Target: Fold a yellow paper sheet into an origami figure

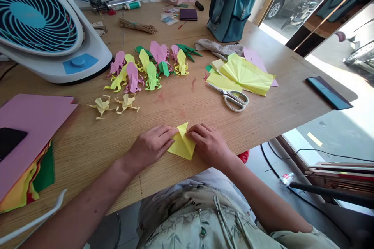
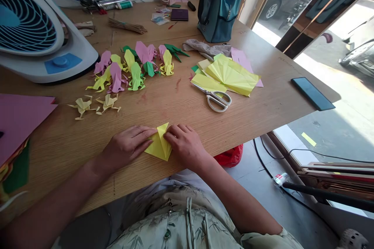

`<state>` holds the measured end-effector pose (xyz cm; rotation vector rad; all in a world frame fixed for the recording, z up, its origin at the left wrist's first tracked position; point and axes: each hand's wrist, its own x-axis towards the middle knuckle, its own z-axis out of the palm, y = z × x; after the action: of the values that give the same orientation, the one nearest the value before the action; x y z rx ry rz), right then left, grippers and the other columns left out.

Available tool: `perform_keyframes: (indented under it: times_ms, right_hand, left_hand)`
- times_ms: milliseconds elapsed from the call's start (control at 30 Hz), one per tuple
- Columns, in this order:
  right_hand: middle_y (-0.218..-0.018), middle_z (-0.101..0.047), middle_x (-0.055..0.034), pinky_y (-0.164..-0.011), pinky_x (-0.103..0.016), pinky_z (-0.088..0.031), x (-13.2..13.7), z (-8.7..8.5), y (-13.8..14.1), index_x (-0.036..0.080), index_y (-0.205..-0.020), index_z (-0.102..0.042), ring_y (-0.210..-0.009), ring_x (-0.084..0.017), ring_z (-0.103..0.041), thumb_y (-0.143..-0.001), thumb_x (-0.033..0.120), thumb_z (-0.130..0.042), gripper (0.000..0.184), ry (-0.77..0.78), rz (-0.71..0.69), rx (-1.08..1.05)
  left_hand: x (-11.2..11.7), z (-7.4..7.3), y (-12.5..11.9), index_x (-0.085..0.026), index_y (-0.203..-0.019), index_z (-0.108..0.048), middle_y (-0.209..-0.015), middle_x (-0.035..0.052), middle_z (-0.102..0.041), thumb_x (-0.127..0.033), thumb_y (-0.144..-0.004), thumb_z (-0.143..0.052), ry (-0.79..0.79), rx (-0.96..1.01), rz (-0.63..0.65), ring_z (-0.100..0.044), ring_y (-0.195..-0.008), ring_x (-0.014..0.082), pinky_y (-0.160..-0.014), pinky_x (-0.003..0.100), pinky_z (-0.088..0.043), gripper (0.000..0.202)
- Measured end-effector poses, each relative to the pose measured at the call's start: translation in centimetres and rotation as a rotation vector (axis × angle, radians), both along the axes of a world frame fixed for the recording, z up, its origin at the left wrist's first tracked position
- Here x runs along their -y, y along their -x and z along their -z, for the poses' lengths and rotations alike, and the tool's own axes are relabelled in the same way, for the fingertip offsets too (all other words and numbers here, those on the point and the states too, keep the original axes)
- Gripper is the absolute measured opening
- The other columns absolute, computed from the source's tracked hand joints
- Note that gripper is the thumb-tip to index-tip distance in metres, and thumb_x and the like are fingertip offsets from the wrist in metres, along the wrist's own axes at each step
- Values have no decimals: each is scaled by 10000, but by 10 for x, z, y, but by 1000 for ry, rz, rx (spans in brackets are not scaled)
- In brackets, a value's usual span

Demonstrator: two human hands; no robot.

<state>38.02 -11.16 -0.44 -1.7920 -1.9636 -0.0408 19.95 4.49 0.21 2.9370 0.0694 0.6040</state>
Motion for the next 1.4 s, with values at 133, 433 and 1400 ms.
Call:
perform_keyframes:
  times_ms: [133, 433, 1400]
  right_hand:
    - [-1113, -693, -113, -798, -361, -466, 2, -1, -4, 174, -1107, -666, -940, -229, -587, -991, 134, -464, 237, -3, -49, 35]
    - [-1237, -684, -132, -820, -405, -472, 6, -6, -13, 112, -1217, -623, -987, -250, -595, -1013, 153, -431, 283, 16, -201, 103]
    - [-1377, -628, -88, -902, -459, -510, 2, -6, -21, 265, -1396, -574, -1055, -252, -586, -953, 61, -486, 495, 66, -245, -175]
  left_hand:
    - [-1, -1, 3, -156, -1169, -656, -1144, 75, -737, -163, -969, -551, -78, 65, 57, -703, -1014, 183, -888, 290, -561, 226]
    - [1, -2, 3, -135, -1129, -675, -1163, 72, -746, -122, -962, -553, -147, 76, 66, -716, -1035, 167, -924, 275, -569, 207]
    - [11, -7, 5, -138, -1147, -676, -1189, 61, -720, -245, -960, -572, -128, -20, 43, -668, -1069, 210, -917, 317, -560, 240]
